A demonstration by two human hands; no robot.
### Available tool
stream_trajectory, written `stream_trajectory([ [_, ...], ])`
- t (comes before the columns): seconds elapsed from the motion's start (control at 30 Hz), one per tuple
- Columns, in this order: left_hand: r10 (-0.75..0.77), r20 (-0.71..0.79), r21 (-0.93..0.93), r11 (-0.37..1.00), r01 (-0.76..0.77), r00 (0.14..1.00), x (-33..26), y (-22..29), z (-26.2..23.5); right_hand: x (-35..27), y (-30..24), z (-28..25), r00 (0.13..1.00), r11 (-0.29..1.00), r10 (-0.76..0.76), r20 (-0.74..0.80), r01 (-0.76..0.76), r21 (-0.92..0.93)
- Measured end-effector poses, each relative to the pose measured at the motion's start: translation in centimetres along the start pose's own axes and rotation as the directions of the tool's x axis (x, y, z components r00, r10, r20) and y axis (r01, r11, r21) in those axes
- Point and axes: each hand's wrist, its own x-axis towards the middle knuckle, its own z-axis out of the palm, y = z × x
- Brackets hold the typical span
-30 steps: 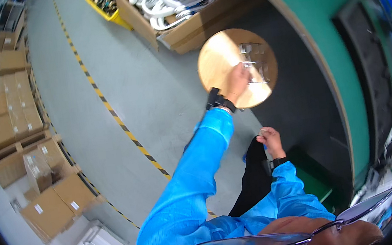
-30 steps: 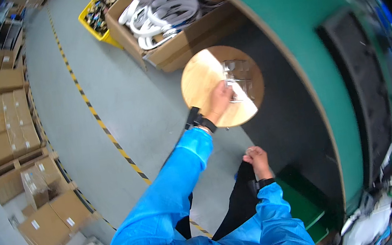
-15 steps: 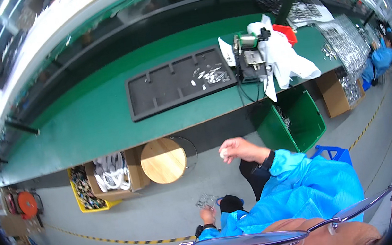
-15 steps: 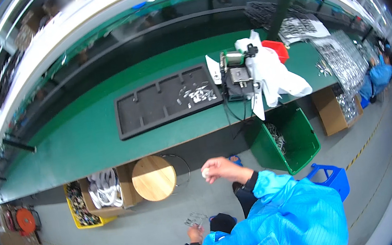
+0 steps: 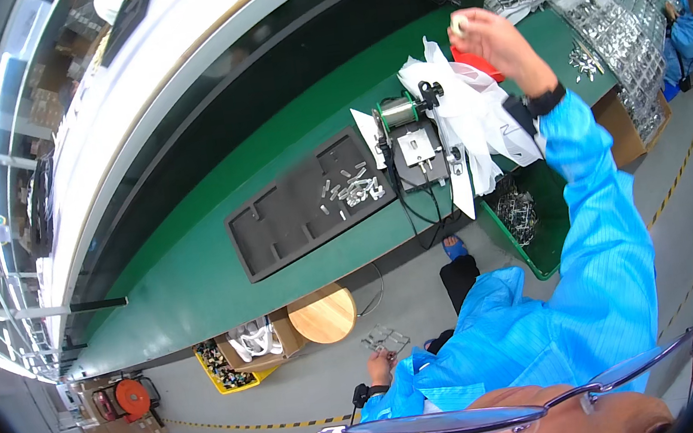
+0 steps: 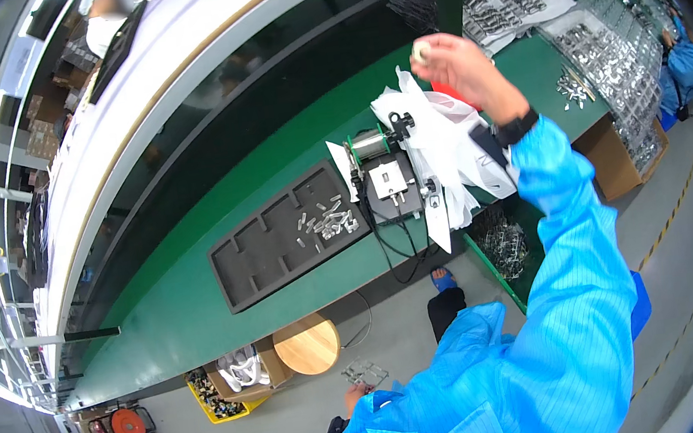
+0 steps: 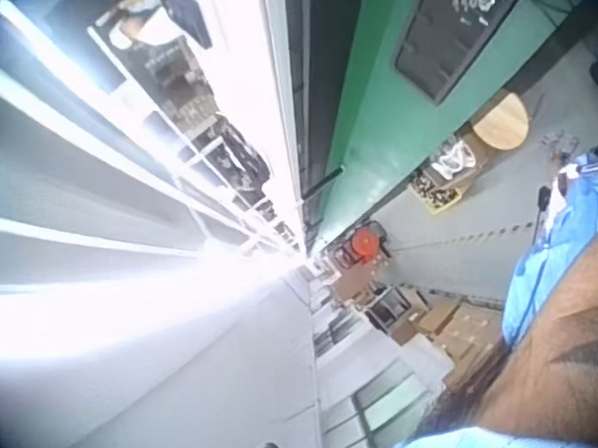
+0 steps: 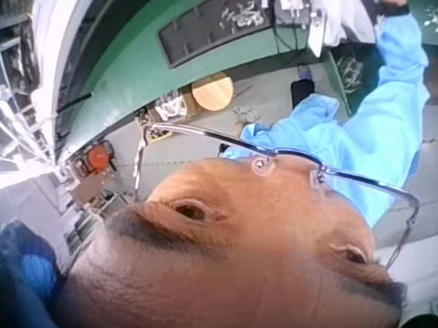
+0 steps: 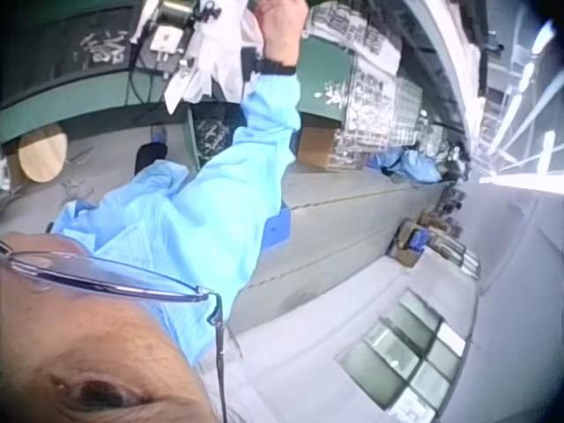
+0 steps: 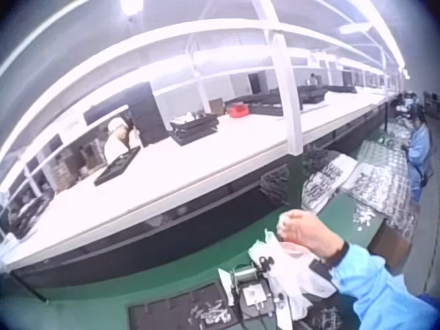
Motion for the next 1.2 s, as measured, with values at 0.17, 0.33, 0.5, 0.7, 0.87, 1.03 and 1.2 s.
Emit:
stream_trajectory([
  [0.17, -0.118, 0.045, 0.029, 0.993, 0.117, 0.992, -1.4, 4.3, 6.7, 12.4, 4.5, -8.3, 0.962, 0.975, 0.221, -0.163, -0.223, 0.003],
  [0.33, -0.171, 0.040, 0.092, 0.982, 0.167, 0.984, -2.8, 5.8, 10.3, 21.3, 11.9, -12.4, 0.921, 0.885, 0.372, -0.114, -0.389, -0.256],
  [0.5, -0.232, -0.072, 0.040, 0.971, 0.235, 0.970, -4.1, 7.3, 11.2, 33.9, 12.0, -11.7, 0.988, 0.903, 0.007, 0.155, 0.060, -0.425],
  [0.7, -0.180, -0.117, 0.010, 0.983, 0.182, 0.977, -4.8, 6.9, 11.0, 38.6, 7.1, -10.5, 0.865, -0.071, -0.354, 0.356, 0.354, -0.932],
  [0.87, -0.188, -0.043, 0.073, 0.979, 0.191, 0.981, -4.5, 5.8, 11.8, 36.1, 10.1, -7.5, 0.988, 0.990, 0.084, 0.127, -0.098, 0.104],
  [1.03, -0.166, -0.019, 0.159, 0.973, 0.167, 0.986, -3.8, 6.5, 11.9, 30.0, 8.4, -8.4, 0.936, 0.961, 0.266, 0.230, -0.237, -0.144],
  [1.2, -0.101, 0.078, 0.142, 0.986, 0.089, 0.992, -2.7, 6.9, 10.6, 17.8, 1.5, -6.6, 0.957, 0.836, 0.234, 0.172, -0.108, -0.538],
])
